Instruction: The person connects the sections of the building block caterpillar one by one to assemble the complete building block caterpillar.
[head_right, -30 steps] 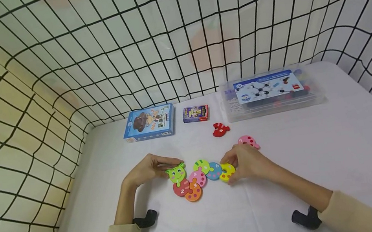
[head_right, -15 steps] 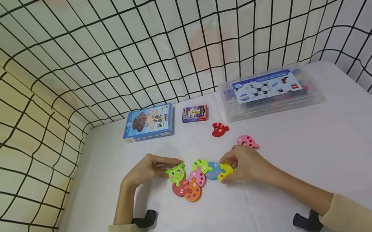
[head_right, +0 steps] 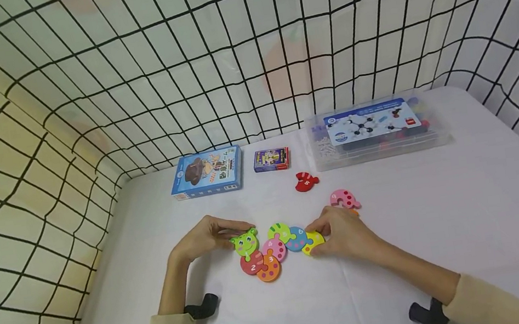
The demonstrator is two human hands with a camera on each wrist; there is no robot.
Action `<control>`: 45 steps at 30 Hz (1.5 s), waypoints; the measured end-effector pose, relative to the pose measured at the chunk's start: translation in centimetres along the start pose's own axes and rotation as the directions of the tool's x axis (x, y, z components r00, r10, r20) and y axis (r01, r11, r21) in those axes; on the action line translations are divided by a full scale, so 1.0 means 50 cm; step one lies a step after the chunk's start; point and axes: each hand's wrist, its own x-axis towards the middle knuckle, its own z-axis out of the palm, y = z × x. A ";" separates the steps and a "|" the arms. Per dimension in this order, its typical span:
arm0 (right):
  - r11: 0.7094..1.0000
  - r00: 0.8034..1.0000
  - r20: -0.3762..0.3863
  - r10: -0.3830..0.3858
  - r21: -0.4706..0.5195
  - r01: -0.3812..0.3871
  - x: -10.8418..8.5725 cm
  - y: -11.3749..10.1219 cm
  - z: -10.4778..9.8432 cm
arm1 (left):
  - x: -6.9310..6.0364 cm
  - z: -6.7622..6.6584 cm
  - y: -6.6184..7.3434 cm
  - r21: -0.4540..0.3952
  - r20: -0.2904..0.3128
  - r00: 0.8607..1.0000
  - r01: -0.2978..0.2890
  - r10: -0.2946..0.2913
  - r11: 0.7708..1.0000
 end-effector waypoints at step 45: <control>0.998 0.997 -0.072 0.030 0.063 -0.026 0.101 0.094 -0.135 | -0.001 -0.001 0.002 -0.010 0.009 1.000 0.025 -0.025 1.000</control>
